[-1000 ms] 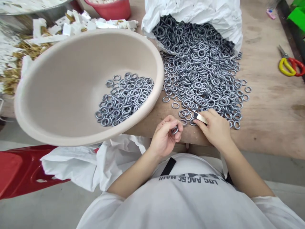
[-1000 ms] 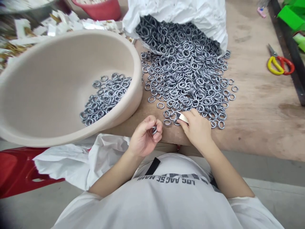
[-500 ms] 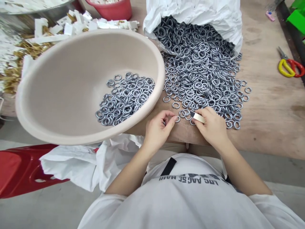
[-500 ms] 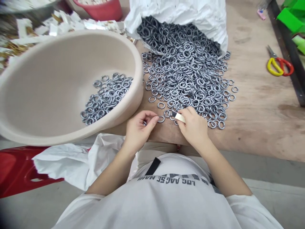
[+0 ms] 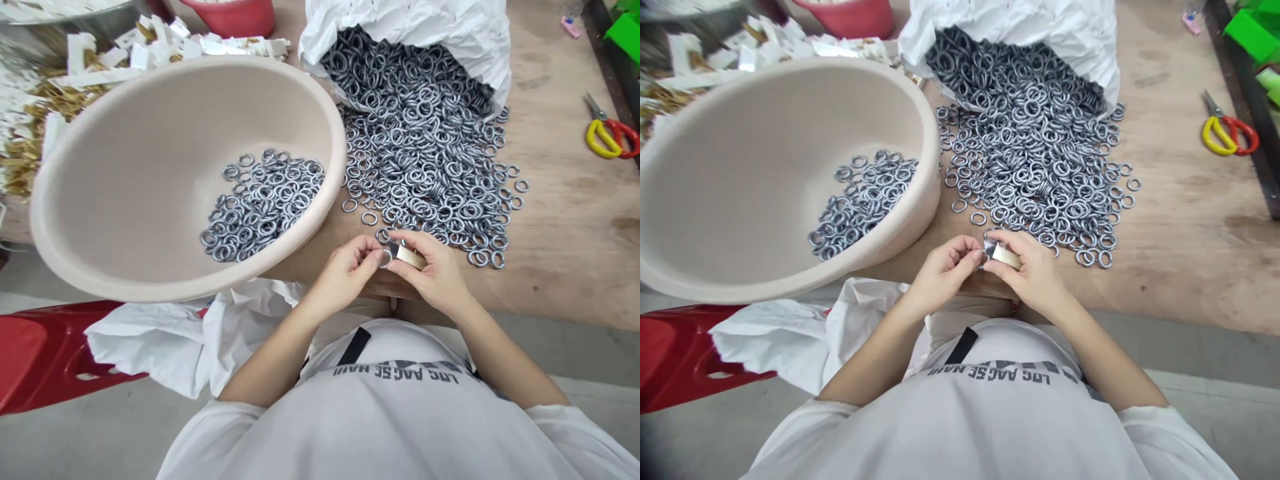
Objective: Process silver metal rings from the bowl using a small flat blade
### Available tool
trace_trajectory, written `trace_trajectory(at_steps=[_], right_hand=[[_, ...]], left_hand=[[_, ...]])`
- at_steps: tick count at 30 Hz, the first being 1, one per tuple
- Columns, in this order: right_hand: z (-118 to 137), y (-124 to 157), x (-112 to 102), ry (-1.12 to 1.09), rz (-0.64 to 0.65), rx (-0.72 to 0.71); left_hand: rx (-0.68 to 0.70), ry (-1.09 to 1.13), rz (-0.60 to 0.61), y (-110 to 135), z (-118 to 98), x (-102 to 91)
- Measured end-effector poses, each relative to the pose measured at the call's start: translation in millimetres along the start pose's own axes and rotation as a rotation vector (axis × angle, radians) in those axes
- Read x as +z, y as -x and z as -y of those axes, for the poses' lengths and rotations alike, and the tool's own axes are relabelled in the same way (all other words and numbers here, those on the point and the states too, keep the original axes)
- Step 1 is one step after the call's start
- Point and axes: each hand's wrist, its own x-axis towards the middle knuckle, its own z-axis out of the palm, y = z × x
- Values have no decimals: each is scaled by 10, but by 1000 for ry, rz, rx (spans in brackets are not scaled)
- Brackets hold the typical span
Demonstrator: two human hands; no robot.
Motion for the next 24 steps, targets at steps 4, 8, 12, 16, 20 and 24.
trace_trajectory(at_steps=[4, 8, 12, 16, 20, 24], right_hand=[[68, -19, -18, -135, 13, 6], [102, -1, -17, -251, 31, 83], [137, 47, 16, -312, 3, 163], [170, 77, 50, -353, -35, 201], [128, 51, 51, -464, -51, 229], [79, 46, -27, -327, -99, 203]], left_hand=[[-179, 523, 264, 87, -98, 184], [-236, 731, 215, 121, -153, 327], [-191, 739, 89, 106, -160, 379], [-278, 841, 165, 120, -179, 415], [-279, 910, 225, 147, -179, 457], [-238, 917, 197, 149, -180, 456]])
